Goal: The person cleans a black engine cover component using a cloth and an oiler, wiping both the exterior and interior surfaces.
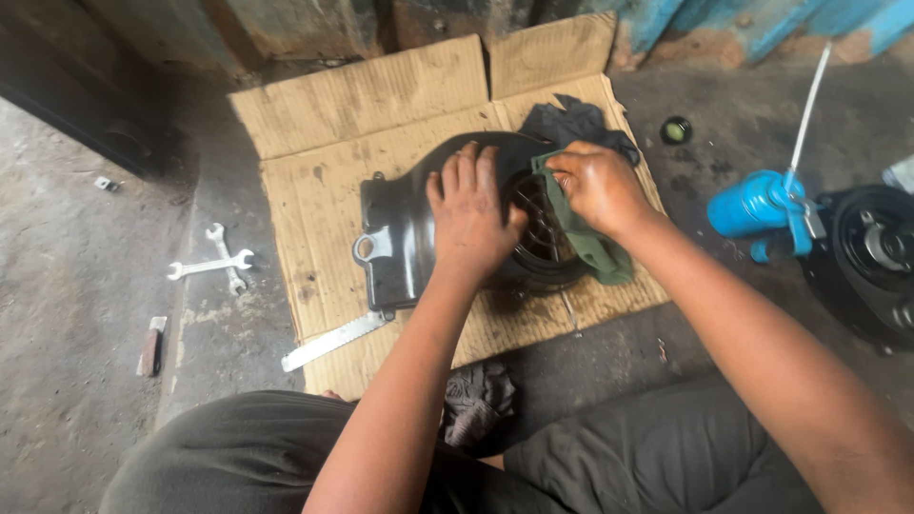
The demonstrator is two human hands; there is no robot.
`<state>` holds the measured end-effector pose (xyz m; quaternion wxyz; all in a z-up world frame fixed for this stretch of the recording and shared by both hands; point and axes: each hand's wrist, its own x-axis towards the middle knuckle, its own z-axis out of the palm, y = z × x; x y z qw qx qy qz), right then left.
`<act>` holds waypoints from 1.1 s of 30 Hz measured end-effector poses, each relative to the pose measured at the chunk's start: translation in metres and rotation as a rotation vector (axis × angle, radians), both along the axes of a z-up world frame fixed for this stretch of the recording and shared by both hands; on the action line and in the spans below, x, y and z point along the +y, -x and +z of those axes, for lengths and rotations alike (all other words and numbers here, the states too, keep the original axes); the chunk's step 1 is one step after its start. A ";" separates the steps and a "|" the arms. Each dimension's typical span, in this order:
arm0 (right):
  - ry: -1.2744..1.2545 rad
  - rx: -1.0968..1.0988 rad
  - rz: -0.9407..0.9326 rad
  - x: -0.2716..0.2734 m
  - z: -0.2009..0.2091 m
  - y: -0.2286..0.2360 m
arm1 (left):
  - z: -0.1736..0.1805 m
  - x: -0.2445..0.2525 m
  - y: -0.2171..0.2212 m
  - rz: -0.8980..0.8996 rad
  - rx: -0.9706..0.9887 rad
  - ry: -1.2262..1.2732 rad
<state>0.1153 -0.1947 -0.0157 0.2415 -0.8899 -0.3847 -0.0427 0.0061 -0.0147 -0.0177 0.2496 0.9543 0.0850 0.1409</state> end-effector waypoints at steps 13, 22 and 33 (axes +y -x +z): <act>0.081 0.201 -0.854 -0.014 -0.019 0.078 | -0.002 -0.004 -0.003 0.027 0.121 -0.046; 0.170 0.363 -0.967 0.007 -0.019 0.115 | -0.004 -0.005 0.001 0.040 0.071 -0.045; -0.558 0.071 -0.659 0.060 -0.016 0.180 | -0.035 0.011 -0.004 0.021 -0.169 0.180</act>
